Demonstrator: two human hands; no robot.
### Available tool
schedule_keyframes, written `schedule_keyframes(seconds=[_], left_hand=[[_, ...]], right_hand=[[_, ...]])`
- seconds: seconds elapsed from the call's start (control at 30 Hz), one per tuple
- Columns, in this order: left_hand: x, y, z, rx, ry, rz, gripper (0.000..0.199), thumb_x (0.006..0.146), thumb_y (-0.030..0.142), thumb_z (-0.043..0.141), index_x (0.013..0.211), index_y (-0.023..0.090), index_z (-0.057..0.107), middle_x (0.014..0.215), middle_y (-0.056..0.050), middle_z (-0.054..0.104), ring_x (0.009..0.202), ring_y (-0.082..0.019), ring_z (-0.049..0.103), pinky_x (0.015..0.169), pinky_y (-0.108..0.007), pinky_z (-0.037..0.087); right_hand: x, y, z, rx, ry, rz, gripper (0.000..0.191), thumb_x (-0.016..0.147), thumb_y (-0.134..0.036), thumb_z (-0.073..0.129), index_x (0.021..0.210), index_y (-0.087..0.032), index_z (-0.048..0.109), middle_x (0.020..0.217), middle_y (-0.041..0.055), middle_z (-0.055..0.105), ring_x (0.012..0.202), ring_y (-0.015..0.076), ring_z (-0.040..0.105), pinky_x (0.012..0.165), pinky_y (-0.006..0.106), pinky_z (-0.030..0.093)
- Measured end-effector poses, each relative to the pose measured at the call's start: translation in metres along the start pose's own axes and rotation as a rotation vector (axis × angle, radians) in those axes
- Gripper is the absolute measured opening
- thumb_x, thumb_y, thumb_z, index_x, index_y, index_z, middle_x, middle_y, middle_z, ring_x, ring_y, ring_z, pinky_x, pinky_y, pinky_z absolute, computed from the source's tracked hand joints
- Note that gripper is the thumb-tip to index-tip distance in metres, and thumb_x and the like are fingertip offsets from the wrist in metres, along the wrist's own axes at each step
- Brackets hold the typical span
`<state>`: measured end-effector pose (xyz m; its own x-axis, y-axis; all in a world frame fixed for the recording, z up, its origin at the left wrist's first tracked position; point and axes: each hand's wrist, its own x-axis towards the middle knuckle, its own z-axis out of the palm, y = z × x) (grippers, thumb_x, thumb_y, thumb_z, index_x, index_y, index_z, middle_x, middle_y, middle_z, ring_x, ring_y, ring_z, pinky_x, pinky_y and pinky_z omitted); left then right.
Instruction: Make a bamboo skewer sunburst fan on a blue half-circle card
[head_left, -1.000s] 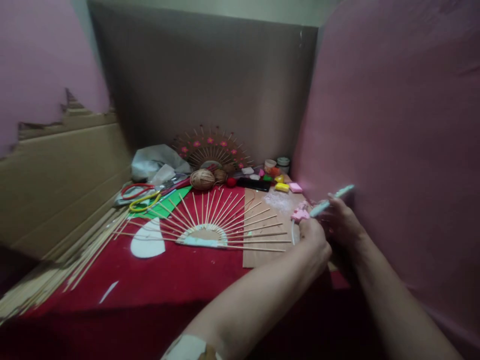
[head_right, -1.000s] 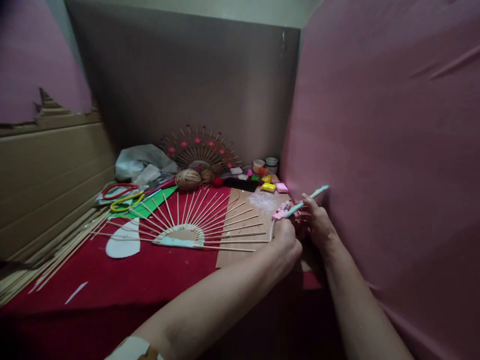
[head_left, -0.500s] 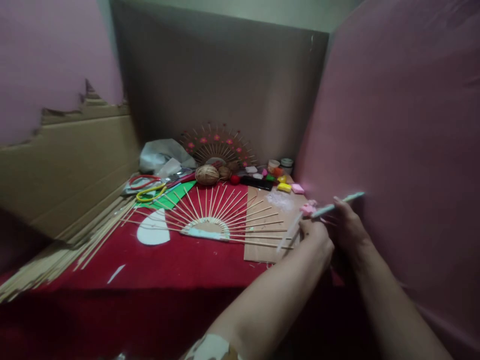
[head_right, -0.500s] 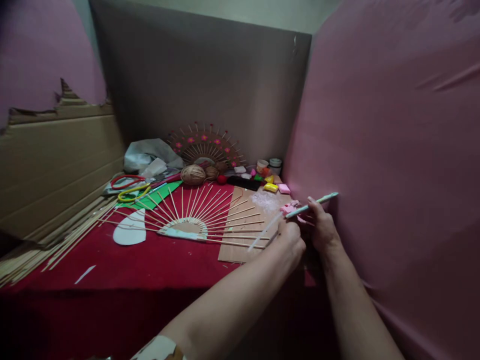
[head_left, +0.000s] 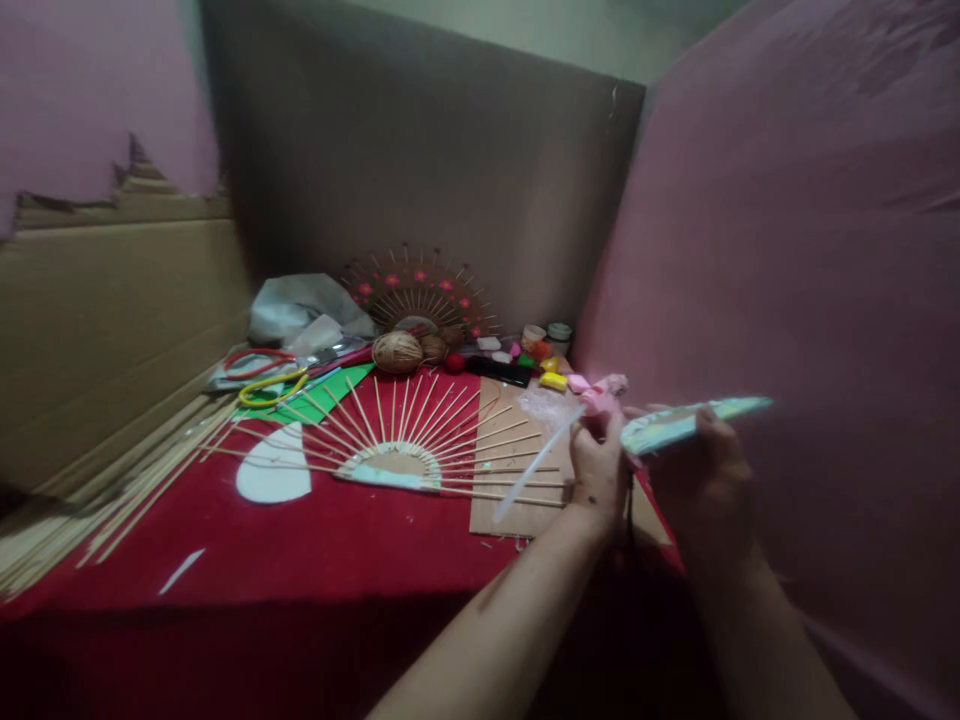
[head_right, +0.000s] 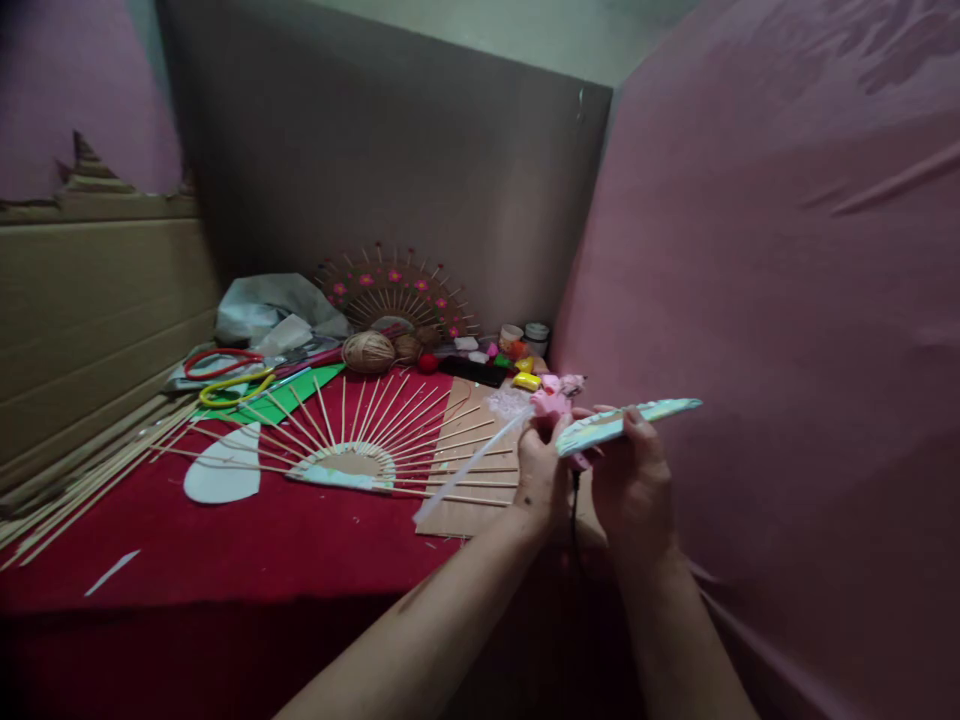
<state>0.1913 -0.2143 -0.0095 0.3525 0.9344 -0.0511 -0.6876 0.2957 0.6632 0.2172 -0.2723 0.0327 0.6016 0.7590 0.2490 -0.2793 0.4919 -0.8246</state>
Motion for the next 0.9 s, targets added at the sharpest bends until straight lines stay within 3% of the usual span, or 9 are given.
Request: schedule_keyframes(seconds=[0.13,0.27,0.37,0.47,0.57,0.73,0.9], left_hand=[[-0.011,0.044,-0.018,0.106,-0.096,0.079,0.023,0.072,0.034,0.069,0.075,0.011,0.064,0.065,-0.004,0.065,0.055,-0.012,0.059,0.059,-0.023,0.046],[-0.021,0.083,-0.049,0.196,-0.132,0.18,0.025,0.072,0.033,0.071,0.087,0.015,0.065,0.07,-0.002,0.067,0.059,-0.012,0.061,0.058,-0.022,0.046],[-0.027,0.118,-0.075,0.312,-0.082,0.25,0.026,0.071,0.032,0.07,0.089,0.014,0.064,0.06,0.001,0.061,0.045,-0.008,0.05,0.043,-0.02,0.038],[-0.034,0.16,-0.097,0.442,-0.011,0.3,0.026,0.073,0.035,0.07,0.084,0.012,0.065,0.06,0.0,0.061,0.048,-0.008,0.05,0.044,-0.019,0.038],[-0.037,0.199,-0.114,0.537,-0.042,0.344,0.024,0.075,0.035,0.069,0.079,0.012,0.065,0.056,0.001,0.057,0.048,-0.007,0.047,0.045,-0.018,0.035],[-0.034,0.242,-0.124,0.721,-0.053,0.297,0.027,0.068,0.036,0.075,0.066,0.015,0.059,0.053,0.001,0.055,0.047,-0.008,0.045,0.043,-0.02,0.032],[-0.023,0.256,-0.119,0.864,-0.079,0.172,0.029,0.059,0.035,0.079,0.073,0.014,0.064,0.055,0.001,0.053,0.047,-0.009,0.044,0.042,-0.021,0.03]], right_hand=[[-0.022,0.006,0.025,0.02,-0.121,-0.043,0.025,0.081,-0.04,0.057,0.084,-0.022,0.074,0.087,0.0051,0.072,0.083,0.0212,0.066,0.074,0.034,0.055],[-0.033,0.008,0.041,0.047,-0.281,-0.007,0.027,0.082,-0.045,0.057,0.093,-0.026,0.073,0.096,0.0037,0.071,0.092,0.0226,0.066,0.082,0.038,0.054],[-0.027,0.011,0.041,0.067,-0.27,0.001,0.023,0.08,-0.045,0.062,0.095,-0.03,0.071,0.097,0.0003,0.071,0.093,0.0198,0.065,0.083,0.034,0.055],[-0.01,0.02,0.037,0.057,-0.317,0.012,0.019,0.078,-0.041,0.065,0.094,-0.031,0.071,0.099,-0.0001,0.07,0.095,0.0199,0.064,0.084,0.034,0.054],[0.01,0.032,0.038,0.052,-0.408,0.034,0.025,0.074,-0.032,0.068,0.099,-0.029,0.07,0.101,0.001,0.07,0.092,0.0204,0.064,0.084,0.037,0.053],[0.041,0.051,0.056,0.011,-0.48,-0.005,0.042,0.07,-0.022,0.068,0.111,-0.031,0.064,0.108,0.0004,0.067,0.099,0.0207,0.061,0.094,0.041,0.048],[0.063,0.068,0.075,-0.05,-0.481,-0.026,0.05,0.067,-0.02,0.072,0.114,-0.031,0.06,0.108,-0.0002,0.065,0.102,0.0195,0.06,0.099,0.039,0.044]])
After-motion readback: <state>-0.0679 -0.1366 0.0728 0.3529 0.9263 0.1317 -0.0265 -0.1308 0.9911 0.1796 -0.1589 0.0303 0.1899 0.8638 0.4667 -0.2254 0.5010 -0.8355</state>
